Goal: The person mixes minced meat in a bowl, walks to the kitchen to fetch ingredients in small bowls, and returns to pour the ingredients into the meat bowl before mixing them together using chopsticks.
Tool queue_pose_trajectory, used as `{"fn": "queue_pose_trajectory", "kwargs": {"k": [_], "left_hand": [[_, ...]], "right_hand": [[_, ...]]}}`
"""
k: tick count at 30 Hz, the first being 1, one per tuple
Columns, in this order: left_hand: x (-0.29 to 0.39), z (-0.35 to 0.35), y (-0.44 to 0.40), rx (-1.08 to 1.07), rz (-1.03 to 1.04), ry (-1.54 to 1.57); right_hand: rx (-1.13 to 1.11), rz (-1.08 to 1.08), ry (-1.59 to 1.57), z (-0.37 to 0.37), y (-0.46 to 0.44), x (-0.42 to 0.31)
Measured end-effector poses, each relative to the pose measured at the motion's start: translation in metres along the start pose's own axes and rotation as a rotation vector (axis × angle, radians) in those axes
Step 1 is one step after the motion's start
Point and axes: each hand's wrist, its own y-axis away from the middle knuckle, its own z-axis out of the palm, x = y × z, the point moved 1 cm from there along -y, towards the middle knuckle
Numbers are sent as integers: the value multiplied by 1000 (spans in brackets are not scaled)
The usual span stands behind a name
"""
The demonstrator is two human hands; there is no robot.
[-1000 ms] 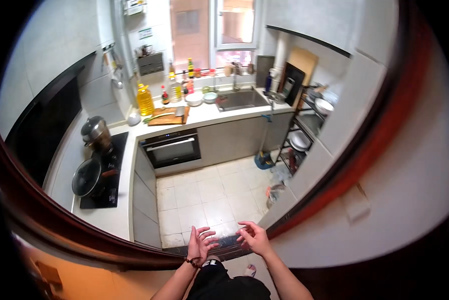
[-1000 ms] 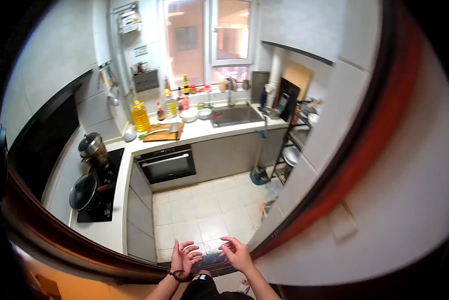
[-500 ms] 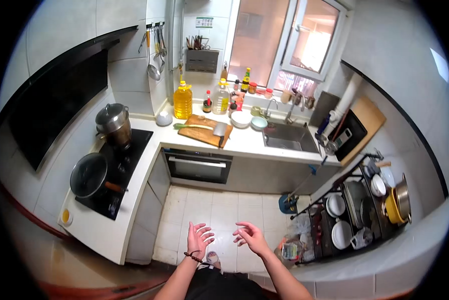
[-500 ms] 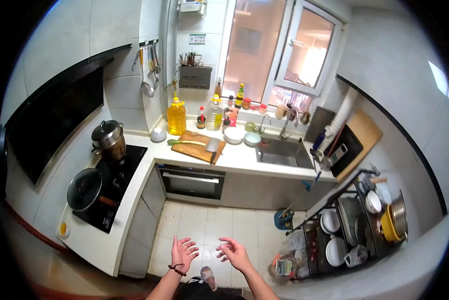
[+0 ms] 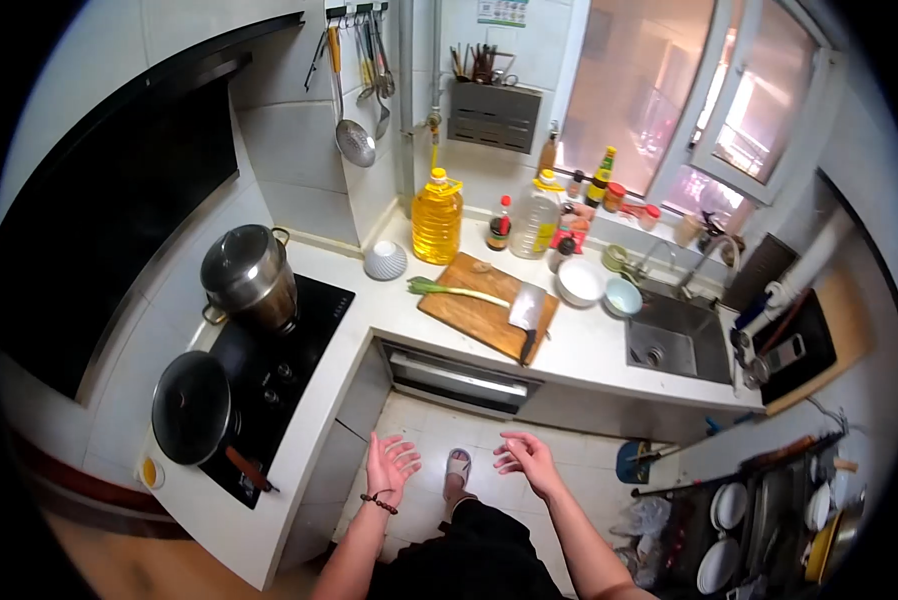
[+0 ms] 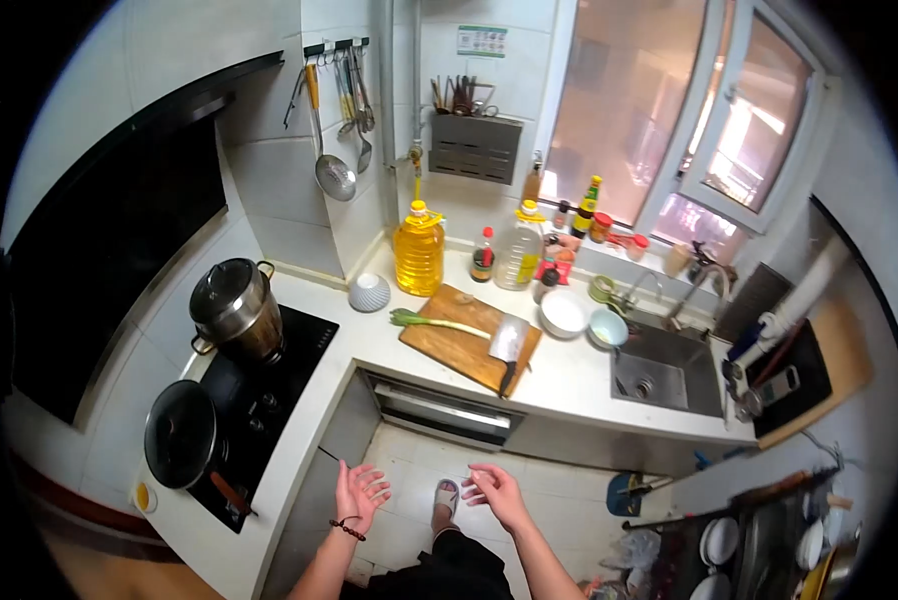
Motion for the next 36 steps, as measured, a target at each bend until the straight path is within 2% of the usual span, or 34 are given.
{"fn": "queue_pose_trajectory", "kwargs": {"k": [2, 6, 9, 13, 15, 17, 22, 24, 25, 27, 36], "left_hand": [[27, 9, -55, 57, 27, -14], [88, 6, -162, 136, 12, -103], [131, 5, -245, 210, 18, -134], [181, 4, -392, 249, 11, -347], [202, 9, -470, 294, 66, -377], [232, 28, -531, 344, 3, -413], [266, 41, -621, 369, -103, -488], [266, 38, -644, 143, -202, -490], [267, 36, -649, 99, -205, -420], [262, 37, -659, 101, -217, -454], [259, 31, -678, 46, -249, -414]], "right_hand": [[-96, -54, -17, 8, -78, -19], [-137, -52, -48, 49, -226, -64], [-150, -30, 74, 87, -331, -97], [-59, 14, 156, 122, -474, -121], [-35, 71, 198, 127, -539, -110], [29, 70, 331, 138, -603, -98], [70, 140, 394, 165, -689, -83], [127, 59, 503, 170, -708, -78], [131, 72, 498, 172, -713, -76], [97, 151, 378, 172, -720, -74], [79, 172, 45, 174, -743, -43]]}}
